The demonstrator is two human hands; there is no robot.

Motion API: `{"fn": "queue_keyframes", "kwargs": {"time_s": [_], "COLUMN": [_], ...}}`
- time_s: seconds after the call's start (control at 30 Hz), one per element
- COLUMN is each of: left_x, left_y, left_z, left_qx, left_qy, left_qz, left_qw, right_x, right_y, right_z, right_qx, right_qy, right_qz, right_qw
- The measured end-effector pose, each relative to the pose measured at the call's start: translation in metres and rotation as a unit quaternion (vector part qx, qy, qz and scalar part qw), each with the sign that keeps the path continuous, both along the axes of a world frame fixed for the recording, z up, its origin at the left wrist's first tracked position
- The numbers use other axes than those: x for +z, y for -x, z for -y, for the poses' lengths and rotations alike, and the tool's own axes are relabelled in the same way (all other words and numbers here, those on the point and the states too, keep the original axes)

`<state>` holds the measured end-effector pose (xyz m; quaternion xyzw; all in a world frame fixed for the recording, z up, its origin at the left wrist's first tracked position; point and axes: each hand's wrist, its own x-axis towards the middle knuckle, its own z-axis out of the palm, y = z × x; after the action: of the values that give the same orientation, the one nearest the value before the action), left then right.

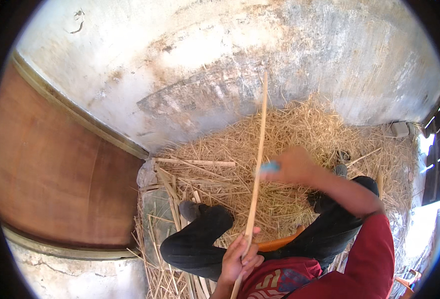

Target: The person sits cross-legged on a pile of straw and uses a small blue knife to peel the bark off a long, thin wooden stick. They hold the stick with their left hand and scrape downwards with the knife in their right hand, repeating the motion along the length of the stick.

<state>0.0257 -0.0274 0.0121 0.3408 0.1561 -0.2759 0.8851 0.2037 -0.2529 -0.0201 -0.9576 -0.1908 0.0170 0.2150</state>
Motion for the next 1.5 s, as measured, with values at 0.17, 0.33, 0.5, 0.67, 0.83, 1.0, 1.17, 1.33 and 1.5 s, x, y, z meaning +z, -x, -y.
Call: {"fn": "queue_keyframes", "kwargs": {"time_s": [0.17, 0.33, 0.5, 0.67, 0.83, 1.0, 1.17, 1.33, 1.5], "left_x": [0.010, -0.001, 0.004, -0.006, -0.011, -0.005, -0.011, -0.006, 0.001], "left_y": [0.006, 0.008, 0.014, 0.010, 0.006, 0.014, 0.014, 0.004, 0.007], "left_z": [0.002, -0.007, -0.003, -0.008, -0.008, -0.005, -0.005, -0.010, -0.010], "left_qx": [-0.061, 0.001, -0.060, -0.020, 0.003, -0.043, -0.004, -0.036, -0.029], "left_qy": [-0.034, 0.062, 0.006, 0.024, 0.124, 0.100, 0.070, -0.040, -0.031], "left_qz": [-0.006, 0.002, 0.001, 0.004, -0.008, -0.014, -0.033, 0.008, -0.006], "left_qw": [0.998, 0.998, 0.998, 1.000, 0.992, 0.994, 0.997, 0.998, 0.999], "right_x": [0.011, 0.001, -0.004, 0.002, 0.009, 0.006, -0.015, 0.011, -0.016], "right_y": [-0.059, 0.009, -0.062, 0.024, 0.001, -0.048, -0.031, -0.005, -0.030], "right_z": [0.051, -0.002, 0.050, -0.008, 0.000, 0.027, 0.026, 0.005, 0.009], "right_qx": [-0.143, 0.055, -0.152, 0.096, 0.109, -0.155, -0.076, 0.110, 0.015], "right_qy": [-0.003, 0.044, 0.032, -0.027, 0.033, -0.039, -0.003, 0.069, 0.020], "right_qz": [-0.098, -0.020, -0.091, -0.035, 0.075, 0.009, -0.008, 0.038, 0.114], "right_qw": [0.985, 0.997, 0.984, 0.994, 0.991, 0.987, 0.997, 0.991, 0.993]}}
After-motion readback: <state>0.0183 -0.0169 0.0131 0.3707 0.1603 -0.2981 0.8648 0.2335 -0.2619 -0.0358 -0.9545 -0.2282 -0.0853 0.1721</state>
